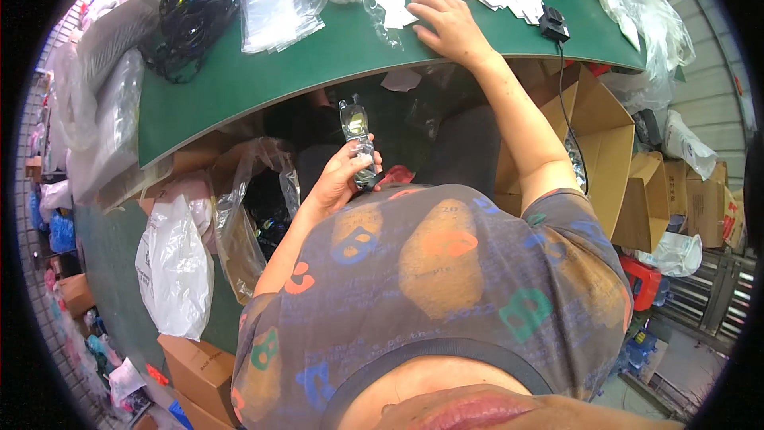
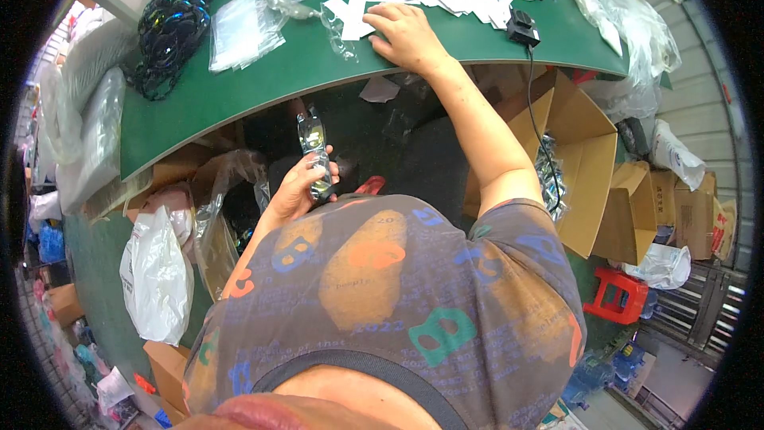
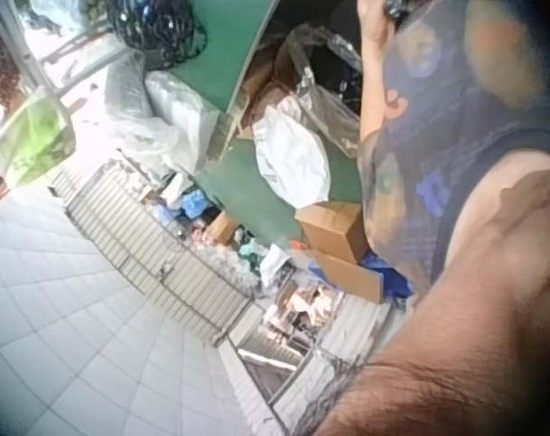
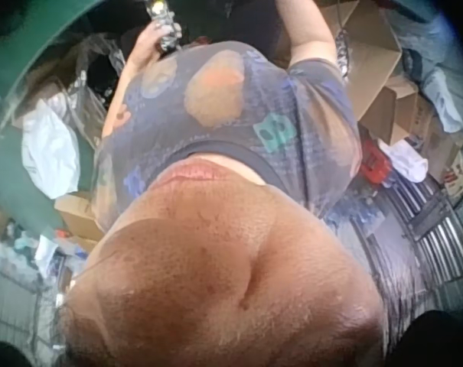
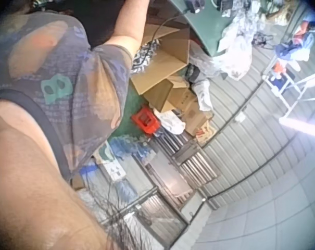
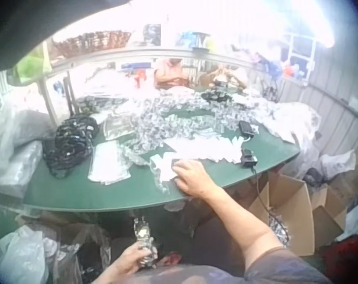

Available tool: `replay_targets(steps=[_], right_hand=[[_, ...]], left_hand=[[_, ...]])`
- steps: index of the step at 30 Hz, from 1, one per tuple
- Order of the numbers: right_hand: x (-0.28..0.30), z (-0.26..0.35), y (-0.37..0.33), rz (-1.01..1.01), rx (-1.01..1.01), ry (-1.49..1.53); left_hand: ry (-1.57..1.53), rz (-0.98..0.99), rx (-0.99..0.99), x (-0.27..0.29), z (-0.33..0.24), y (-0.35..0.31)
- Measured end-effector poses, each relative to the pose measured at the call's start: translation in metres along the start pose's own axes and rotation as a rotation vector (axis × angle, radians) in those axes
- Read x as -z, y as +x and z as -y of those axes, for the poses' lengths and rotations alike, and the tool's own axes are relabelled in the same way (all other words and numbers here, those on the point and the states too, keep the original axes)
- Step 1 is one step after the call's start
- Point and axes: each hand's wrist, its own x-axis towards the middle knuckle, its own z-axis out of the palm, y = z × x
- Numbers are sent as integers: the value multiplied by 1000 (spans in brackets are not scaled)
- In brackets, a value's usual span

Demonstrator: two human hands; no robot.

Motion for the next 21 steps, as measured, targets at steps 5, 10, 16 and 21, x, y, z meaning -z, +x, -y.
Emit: replay_targets(steps=[5, 10, 16, 21], right_hand=[[-8, -8, 4, 65, 46, -47], [-14, -13, 4, -70, -10, 21], [-10, -3, -9, 202, -79, -75], [27, 12, -54, 180, -108, -196]], left_hand=[[35, -9, 12, 9, 8, 5], [34, -17, 16, 7, 6, 2], [21, -31, 31, 9, 8, 3], [21, -86, 28, 11, 4, 0]])
